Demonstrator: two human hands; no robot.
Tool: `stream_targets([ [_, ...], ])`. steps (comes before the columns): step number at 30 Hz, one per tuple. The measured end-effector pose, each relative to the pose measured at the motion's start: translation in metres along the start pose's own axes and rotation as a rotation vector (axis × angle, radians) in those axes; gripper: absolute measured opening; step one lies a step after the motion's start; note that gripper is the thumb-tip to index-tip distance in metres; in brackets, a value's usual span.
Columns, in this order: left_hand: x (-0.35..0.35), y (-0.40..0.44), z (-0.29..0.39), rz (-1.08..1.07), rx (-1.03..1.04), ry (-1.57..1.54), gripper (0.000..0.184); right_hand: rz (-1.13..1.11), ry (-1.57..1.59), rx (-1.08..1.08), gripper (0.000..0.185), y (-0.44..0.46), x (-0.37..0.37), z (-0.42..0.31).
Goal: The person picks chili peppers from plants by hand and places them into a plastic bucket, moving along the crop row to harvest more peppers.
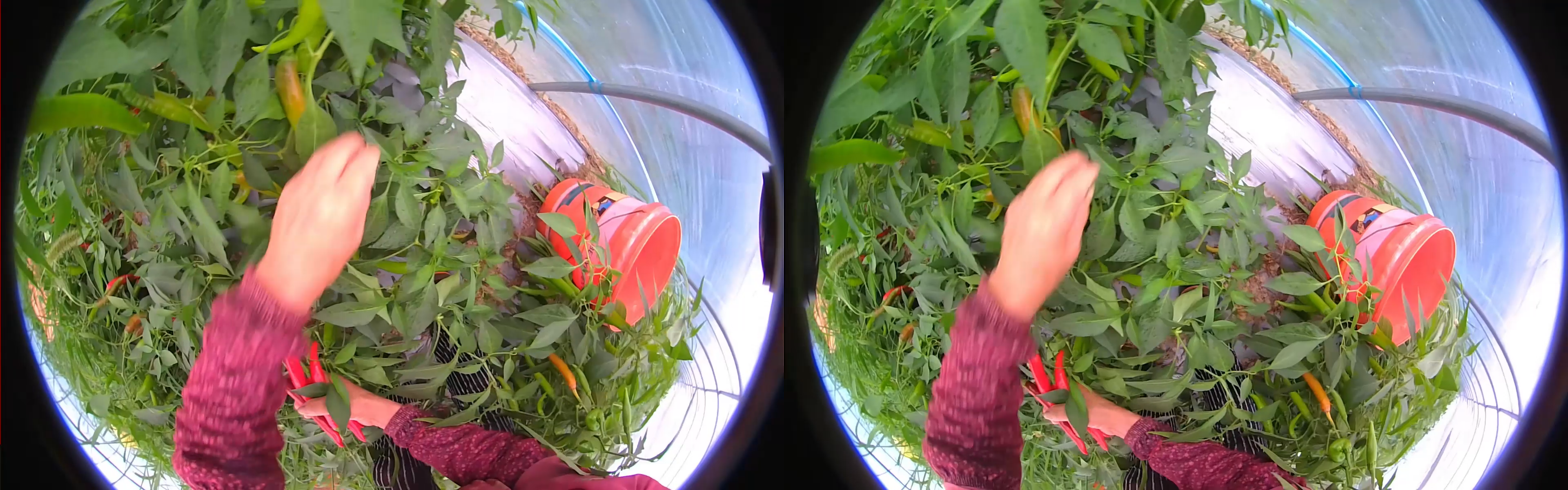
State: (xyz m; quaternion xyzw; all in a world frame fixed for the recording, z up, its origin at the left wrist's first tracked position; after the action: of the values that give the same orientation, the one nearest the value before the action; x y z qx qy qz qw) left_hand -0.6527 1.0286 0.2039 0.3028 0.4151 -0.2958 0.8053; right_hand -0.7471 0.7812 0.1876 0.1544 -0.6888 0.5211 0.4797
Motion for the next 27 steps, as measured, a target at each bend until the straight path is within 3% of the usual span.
stream_targets([
  [3, 0.058, 0.043, -0.033, -0.071, -0.116, 0.307, 0.049, 0.003, 0.078, -0.067, 0.018, -0.025, 0.002, -0.033],
  [4, 0.077, 0.043, -0.048, -0.017, -0.028, 0.428, 0.036, -0.003, 0.171, -0.109, 0.018, -0.030, 0.000, -0.039],
  [6, 0.104, 0.029, -0.056, -0.284, 0.020, 0.405, 0.036, 0.111, 0.230, -0.180, 0.021, -0.027, -0.007, -0.032],
  [8, 0.107, 0.030, -0.047, -0.716, -0.154, 0.487, 0.028, -0.028, 0.112, -0.031, 0.027, -0.031, -0.010, -0.046],
  [9, 0.106, 0.032, -0.046, -0.598, -0.084, 0.491, 0.016, -0.034, 0.126, -0.040, 0.027, -0.032, -0.013, -0.049],
  [10, 0.105, 0.033, -0.051, -0.611, -0.061, 0.496, 0.013, -0.028, 0.171, -0.105, 0.024, -0.032, -0.014, -0.049],
  [14, 0.092, 0.036, -0.041, -0.670, 0.046, 0.285, 0.016, -0.069, 0.239, -0.173, 0.026, -0.022, -0.022, -0.038],
  [15, 0.093, 0.035, -0.039, -0.688, -0.139, 0.127, 0.022, -0.075, 0.245, -0.179, 0.026, -0.021, -0.023, -0.035],
  [18, 0.114, 0.022, -0.038, -0.787, -0.337, -0.249, 0.048, -0.077, 0.216, -0.163, 0.033, -0.026, -0.021, -0.045],
  [24, 0.174, 0.032, 0.001, -0.803, -0.266, -0.543, 0.046, -0.036, 0.223, -0.208, 0.037, -0.026, -0.028, -0.053],
  [25, 0.184, 0.028, 0.006, -0.873, -0.416, -0.726, 0.044, -0.029, 0.224, -0.207, 0.038, -0.025, -0.029, -0.053],
  [27, 0.193, 0.028, -0.001, -0.824, -0.508, -0.783, 0.045, -0.019, 0.226, -0.202, 0.039, -0.024, -0.029, -0.053],
])
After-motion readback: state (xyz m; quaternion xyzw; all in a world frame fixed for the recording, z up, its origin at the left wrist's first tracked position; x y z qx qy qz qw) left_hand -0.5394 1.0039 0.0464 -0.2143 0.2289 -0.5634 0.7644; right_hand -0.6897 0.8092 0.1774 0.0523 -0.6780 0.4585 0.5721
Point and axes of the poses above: each hand's wrist, its own y-axis towards the middle knuckle, its own x-axis out of the palm, z = x × y, the point moved 3 cm from there along y, towards the middle knuckle, and after that the axes turned 5 degrees about z, right-handed, at the moved point
